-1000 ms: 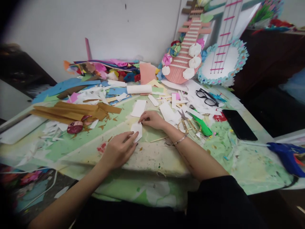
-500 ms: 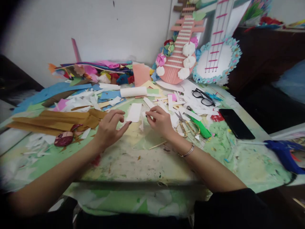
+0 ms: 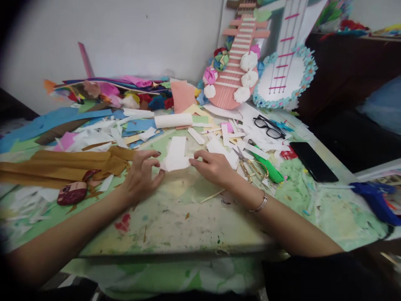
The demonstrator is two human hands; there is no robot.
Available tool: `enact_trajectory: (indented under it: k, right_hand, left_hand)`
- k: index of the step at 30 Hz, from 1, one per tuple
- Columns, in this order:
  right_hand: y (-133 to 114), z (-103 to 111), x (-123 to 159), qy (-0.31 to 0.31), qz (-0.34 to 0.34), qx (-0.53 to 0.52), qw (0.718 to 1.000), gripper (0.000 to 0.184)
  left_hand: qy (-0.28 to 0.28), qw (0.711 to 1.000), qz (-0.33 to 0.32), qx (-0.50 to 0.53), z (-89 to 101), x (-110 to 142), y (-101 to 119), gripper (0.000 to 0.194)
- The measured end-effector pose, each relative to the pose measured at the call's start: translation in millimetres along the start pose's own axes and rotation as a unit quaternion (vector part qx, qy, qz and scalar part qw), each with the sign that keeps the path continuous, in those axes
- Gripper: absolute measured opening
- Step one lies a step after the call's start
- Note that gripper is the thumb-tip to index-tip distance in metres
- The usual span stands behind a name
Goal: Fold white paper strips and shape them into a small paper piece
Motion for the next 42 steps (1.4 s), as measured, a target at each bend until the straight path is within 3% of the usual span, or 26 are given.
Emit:
enact_trajectory:
  k: [4,8,19,28,37,42]
  right_hand:
    - [-4,-8,28,-0.117,0.045,-0.015,0.992,0.019]
    - [-5,-14,28,-0.164,0.005,-0.033,0.986,0.021]
    - [5,-14,32,-0.154,-0.072,-0.114,0.979,0.018]
    - [5,-20,34,-0.170,-0.085,-0.129,0.973,0.017]
    - [5,-21,35,-0.182,-0.101,-0.153,0.966,0.017]
    - [6,-19,35,-0.175,-0.100,-0.130,0.971,0.016]
  left_hand:
    - [-0.071,0.996,-0.049,0.033,-4.0,12,10,0.019]
    - [-0.082,0.993,-0.069,0.051,-3.1,11,16,0.011]
    - [-0.124,0.986,-0.054,0.103,-6.5,16,11,0.014]
    - [-0.157,0.983,0.014,0.099,-10.4,23,6,0.009]
    - [-0.161,0.984,-0.030,0.073,-7.2,21,14,0.009]
    - [-0.171,0.984,-0.022,0.055,-8.1,23,13,0.010]
Point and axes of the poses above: each hand's wrist, its own x-axis away from the middle knuckle, its own z-axis out of the back of the hand, y = z × x, the point moved 7 cm from there along -x, towards the middle knuckle, and after that the axes turned 11 degrees about y, right-handed, at the moved point
